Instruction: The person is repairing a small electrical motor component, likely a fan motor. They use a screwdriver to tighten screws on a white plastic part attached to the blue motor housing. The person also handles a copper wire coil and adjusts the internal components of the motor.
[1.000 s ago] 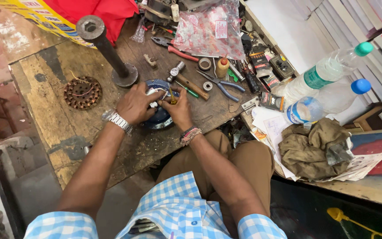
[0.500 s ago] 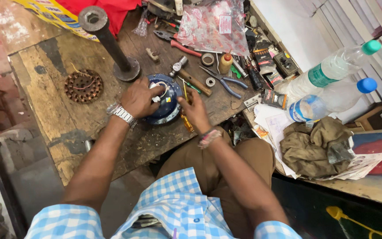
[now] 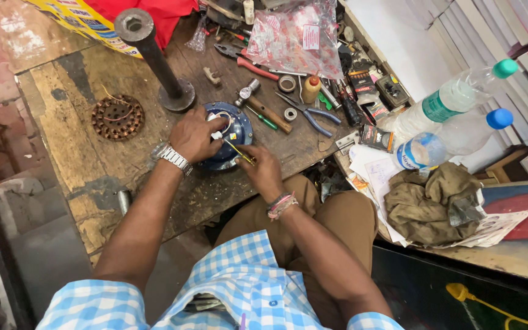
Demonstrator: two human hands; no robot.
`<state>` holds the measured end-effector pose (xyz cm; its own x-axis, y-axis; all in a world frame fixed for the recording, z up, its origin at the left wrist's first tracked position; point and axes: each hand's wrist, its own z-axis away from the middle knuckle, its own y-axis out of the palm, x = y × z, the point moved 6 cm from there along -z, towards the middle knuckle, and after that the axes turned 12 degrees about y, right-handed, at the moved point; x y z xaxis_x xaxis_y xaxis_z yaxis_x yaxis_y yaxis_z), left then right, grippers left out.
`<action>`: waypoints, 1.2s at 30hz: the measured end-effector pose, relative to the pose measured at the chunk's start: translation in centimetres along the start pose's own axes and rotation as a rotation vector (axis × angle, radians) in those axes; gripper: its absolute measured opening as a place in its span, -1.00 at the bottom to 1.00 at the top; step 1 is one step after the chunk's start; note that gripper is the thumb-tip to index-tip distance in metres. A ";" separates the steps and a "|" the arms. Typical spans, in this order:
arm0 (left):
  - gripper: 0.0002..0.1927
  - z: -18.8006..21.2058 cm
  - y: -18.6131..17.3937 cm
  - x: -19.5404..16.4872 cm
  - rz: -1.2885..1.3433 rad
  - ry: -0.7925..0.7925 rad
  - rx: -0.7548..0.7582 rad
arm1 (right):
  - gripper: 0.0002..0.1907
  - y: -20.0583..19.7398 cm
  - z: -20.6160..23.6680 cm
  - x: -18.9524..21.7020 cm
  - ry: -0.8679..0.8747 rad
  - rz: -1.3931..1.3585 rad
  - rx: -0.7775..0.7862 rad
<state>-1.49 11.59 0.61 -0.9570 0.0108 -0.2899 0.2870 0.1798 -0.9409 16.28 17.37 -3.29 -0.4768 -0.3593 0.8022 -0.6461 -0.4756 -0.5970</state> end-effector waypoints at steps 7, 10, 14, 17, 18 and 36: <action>-0.51 0.0 0.3 0.2 0.001 -0.039 0.028 | -0.64 0.1 0.2 0.6 0.072 -0.057 0.017; -0.52 0.0 0.2 0.1 0.003 -0.029 0.008 | -0.65 0.3 0.1 0.5 0.061 -0.080 -0.004; -0.53 0.0 0.3 0.0 -0.004 -0.015 -0.002 | -0.67 1.2 -0.1 -0.8 0.171 -0.195 0.045; -0.52 -0.1 0.3 0.1 -0.005 -0.016 -0.003 | -0.68 1.8 -0.3 -1.6 0.251 -0.223 0.085; -0.52 -0.1 0.2 0.1 -0.004 -0.018 -0.005 | -0.68 1.9 -0.3 -1.8 0.259 -0.213 0.087; -0.53 -0.1 0.2 0.0 0.000 -0.040 0.015 | -0.68 1.8 -0.5 -1.6 0.306 -0.281 0.178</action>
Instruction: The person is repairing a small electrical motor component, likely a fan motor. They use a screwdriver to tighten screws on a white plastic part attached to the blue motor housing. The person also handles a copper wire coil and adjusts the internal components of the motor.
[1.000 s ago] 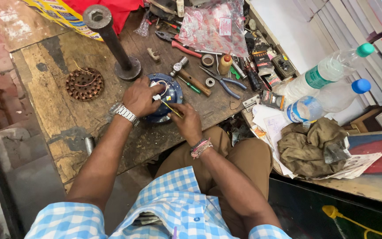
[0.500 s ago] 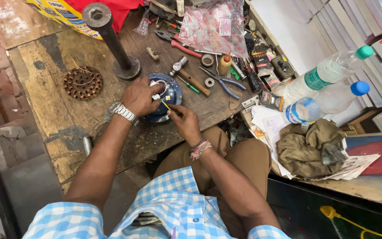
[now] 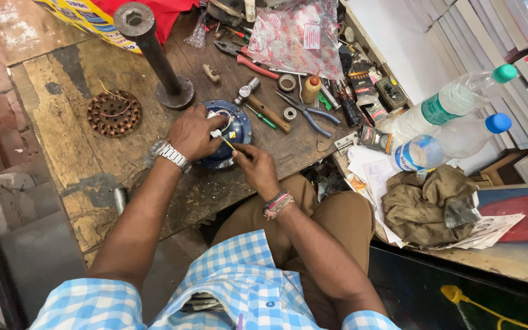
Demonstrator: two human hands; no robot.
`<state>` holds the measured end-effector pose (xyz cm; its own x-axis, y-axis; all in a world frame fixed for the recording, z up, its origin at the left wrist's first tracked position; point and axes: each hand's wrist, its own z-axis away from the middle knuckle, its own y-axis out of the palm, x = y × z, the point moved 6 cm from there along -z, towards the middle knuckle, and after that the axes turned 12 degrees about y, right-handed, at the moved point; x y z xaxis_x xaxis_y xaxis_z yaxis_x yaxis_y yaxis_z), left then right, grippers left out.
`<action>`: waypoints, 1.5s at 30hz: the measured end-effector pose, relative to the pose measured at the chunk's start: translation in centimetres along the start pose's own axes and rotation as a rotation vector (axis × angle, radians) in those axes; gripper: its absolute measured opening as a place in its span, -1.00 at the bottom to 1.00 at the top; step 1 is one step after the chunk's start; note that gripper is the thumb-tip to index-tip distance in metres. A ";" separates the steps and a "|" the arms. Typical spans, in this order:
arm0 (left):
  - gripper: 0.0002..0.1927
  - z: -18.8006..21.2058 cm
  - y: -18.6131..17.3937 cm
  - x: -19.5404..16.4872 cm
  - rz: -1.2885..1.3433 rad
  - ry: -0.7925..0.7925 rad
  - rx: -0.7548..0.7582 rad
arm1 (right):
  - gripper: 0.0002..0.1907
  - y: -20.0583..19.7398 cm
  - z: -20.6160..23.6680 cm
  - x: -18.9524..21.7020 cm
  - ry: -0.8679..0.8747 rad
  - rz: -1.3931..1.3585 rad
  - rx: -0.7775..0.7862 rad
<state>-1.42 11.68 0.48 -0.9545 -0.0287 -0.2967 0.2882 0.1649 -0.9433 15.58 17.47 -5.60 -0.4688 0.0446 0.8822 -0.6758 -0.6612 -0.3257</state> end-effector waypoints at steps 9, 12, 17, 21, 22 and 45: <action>-0.53 0.0 0.0 0.1 -0.005 -0.009 0.000 | -0.68 -0.1 -0.1 0.1 -0.006 0.045 -0.031; -0.50 -0.1 0.1 0.0 -0.009 0.012 -0.007 | -0.68 0.0 -0.2 0.0 0.000 0.038 -0.024; -0.50 0.0 0.2 0.1 -0.016 0.007 -0.006 | -0.68 0.1 -0.4 0.0 -0.022 0.038 -0.018; -0.50 -0.1 0.2 0.1 -0.008 0.022 -0.014 | -0.68 0.2 -0.5 -0.1 -0.029 0.051 -0.023; -0.50 -0.1 0.2 0.1 -0.008 0.015 -0.009 | -0.68 0.2 -0.5 -0.1 -0.034 0.050 -0.026; -0.50 -0.1 0.0 -0.1 0.007 0.018 -0.030 | -0.70 -0.1 -0.6 0.0 -0.065 -0.008 0.015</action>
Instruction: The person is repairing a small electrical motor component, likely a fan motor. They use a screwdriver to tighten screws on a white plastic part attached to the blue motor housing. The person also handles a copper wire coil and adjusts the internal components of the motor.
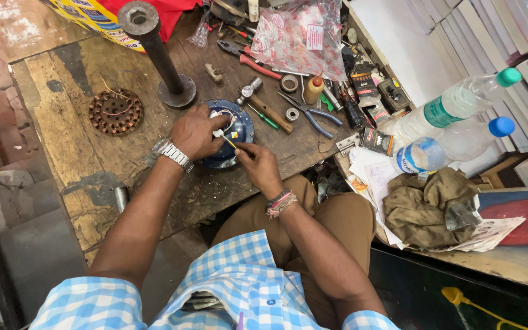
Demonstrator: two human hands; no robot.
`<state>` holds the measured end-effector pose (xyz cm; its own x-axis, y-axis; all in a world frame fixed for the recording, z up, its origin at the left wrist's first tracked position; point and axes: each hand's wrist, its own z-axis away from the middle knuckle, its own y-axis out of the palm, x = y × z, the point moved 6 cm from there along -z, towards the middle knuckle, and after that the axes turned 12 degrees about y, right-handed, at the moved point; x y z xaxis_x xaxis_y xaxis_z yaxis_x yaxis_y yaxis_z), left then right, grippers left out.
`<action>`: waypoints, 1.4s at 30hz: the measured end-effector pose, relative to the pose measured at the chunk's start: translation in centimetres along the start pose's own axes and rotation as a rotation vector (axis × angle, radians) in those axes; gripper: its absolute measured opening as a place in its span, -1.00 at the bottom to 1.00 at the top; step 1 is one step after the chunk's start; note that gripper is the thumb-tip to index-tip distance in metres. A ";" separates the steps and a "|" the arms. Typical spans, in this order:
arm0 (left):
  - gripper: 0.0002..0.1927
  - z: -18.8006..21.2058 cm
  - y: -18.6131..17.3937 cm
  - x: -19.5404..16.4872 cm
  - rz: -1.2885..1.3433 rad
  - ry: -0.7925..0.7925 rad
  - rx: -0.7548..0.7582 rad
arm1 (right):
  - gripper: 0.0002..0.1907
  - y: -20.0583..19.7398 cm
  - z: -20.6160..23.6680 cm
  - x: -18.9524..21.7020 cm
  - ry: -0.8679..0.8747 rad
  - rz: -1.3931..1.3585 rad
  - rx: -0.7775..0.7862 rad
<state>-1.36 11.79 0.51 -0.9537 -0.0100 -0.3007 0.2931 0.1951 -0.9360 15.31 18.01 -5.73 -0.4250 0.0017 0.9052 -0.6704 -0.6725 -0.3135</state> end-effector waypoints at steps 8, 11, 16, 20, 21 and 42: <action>-0.50 0.0 0.1 0.1 0.000 0.000 -0.004 | -0.70 -0.1 -0.1 0.1 0.028 0.033 -0.003; -0.50 0.0 0.3 0.2 -0.005 -0.012 0.005 | -0.70 0.1 0.0 0.3 0.027 0.002 0.005; -0.49 0.0 0.1 0.1 -0.008 0.014 -0.010 | -0.68 -0.1 0.1 1.0 0.010 0.013 -0.026; -0.51 0.1 0.1 0.1 -0.002 0.008 -0.008 | -0.67 -0.7 0.1 1.6 -0.078 0.134 -0.093; -0.51 0.1 0.1 0.2 -0.003 0.013 -0.013 | -0.71 -0.7 -0.1 1.3 -0.059 0.113 -0.076; -0.54 0.2 0.5 0.6 0.015 0.023 -0.027 | -0.62 0.4 -1.0 -2.0 -0.125 0.019 -0.187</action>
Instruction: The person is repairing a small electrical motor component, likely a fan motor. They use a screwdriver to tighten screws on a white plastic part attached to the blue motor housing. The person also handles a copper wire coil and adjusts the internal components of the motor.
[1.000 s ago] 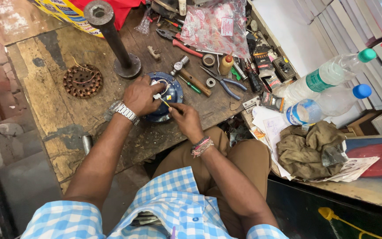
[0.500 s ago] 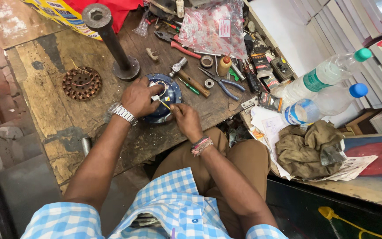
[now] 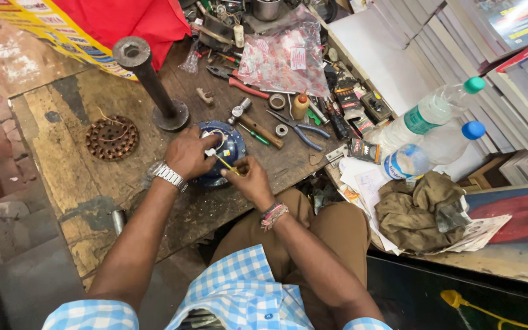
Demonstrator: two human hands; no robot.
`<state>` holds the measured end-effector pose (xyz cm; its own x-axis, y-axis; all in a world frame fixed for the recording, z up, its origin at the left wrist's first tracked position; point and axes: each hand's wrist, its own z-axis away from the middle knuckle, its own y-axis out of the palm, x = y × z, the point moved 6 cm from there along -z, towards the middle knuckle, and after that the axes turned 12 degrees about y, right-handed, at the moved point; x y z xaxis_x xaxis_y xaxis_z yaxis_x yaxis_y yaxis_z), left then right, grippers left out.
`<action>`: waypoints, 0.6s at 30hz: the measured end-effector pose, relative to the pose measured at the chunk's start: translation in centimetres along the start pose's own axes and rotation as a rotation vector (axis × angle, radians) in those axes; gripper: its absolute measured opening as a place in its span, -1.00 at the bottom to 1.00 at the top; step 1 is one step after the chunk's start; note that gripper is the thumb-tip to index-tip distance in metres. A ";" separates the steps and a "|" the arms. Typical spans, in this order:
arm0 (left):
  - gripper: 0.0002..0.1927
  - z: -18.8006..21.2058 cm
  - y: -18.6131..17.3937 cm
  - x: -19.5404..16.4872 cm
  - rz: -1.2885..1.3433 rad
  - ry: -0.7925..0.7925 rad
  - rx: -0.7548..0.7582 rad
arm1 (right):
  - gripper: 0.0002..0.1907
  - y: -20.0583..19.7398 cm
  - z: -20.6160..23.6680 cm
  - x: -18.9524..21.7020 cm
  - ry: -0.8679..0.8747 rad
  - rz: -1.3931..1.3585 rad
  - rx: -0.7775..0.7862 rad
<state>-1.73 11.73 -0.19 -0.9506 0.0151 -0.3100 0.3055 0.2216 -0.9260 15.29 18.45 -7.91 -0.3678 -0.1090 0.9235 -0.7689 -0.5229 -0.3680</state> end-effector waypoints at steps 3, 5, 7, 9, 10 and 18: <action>-0.55 0.0 0.1 -0.1 -0.018 -0.019 -0.005 | -0.70 0.0 -0.2 -1.0 0.211 0.095 0.047; -0.54 0.1 0.0 -0.1 -0.018 -0.012 -0.003 | -0.67 0.3 -0.4 -1.0 0.210 0.104 0.097; -0.54 0.1 0.0 0.0 -0.015 -0.008 -0.004 | -0.67 0.5 -0.5 -0.8 0.138 0.082 0.090; -0.53 0.2 0.0 0.1 -0.013 -0.007 -0.002 | -0.64 0.5 -0.5 -0.3 -0.003 0.028 0.027; -0.53 0.2 0.0 0.2 -0.010 -0.013 -0.004 | -0.64 0.6 -0.4 -0.5 -0.005 -0.003 0.020; -0.54 0.4 0.1 0.3 0.008 -0.014 0.003 | -0.64 1.4 -0.1 -1.4 0.227 -0.074 0.149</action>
<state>-2.00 11.37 -0.47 -0.9472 0.0036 -0.3207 0.3137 0.2187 -0.9240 14.68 17.92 -9.73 -0.4345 0.1173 0.8930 -0.7189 -0.6424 -0.2654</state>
